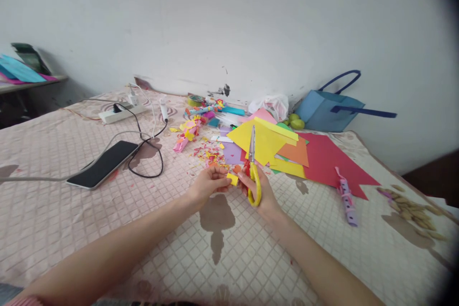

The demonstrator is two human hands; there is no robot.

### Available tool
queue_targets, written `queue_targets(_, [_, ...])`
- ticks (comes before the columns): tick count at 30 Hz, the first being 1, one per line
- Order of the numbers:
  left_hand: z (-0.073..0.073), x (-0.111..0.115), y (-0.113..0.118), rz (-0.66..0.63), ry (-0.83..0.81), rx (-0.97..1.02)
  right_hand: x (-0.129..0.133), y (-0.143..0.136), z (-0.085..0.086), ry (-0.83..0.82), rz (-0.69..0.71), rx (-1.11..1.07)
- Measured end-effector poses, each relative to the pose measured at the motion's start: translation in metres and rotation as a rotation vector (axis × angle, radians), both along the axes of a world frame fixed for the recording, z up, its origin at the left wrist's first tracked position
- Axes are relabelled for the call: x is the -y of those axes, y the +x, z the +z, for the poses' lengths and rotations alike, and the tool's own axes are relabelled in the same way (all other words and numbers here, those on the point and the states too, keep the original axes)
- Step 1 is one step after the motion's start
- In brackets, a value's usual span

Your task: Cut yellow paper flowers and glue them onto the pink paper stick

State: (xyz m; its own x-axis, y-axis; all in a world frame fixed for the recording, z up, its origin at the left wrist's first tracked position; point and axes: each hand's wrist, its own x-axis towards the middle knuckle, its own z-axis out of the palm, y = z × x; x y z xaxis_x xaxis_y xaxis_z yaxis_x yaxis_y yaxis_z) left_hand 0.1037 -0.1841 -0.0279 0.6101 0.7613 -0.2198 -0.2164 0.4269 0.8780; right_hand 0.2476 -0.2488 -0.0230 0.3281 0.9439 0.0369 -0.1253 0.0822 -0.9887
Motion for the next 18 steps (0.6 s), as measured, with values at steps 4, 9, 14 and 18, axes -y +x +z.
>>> queue_targets(4, [0.0011,0.0002,0.0000,0.003,0.021,0.001,0.0002,0.0024,-0.0008,0.003,0.032,0.000])
queue_targets(9, [0.0020,0.0008,0.0000,0.002,0.053,-0.008,-0.0021,0.0032,-0.0037,-0.013,0.026,-0.025])
queue_targets(14, [0.0023,0.0023,-0.0003,-0.001,0.085,-0.039,-0.0027,0.0006,-0.0027,-0.014,-0.003,0.020])
queue_targets(18, [0.0032,0.0033,0.0007,-0.004,0.108,-0.044,-0.0020,0.0011,-0.0031,-0.025,-0.008,0.048])
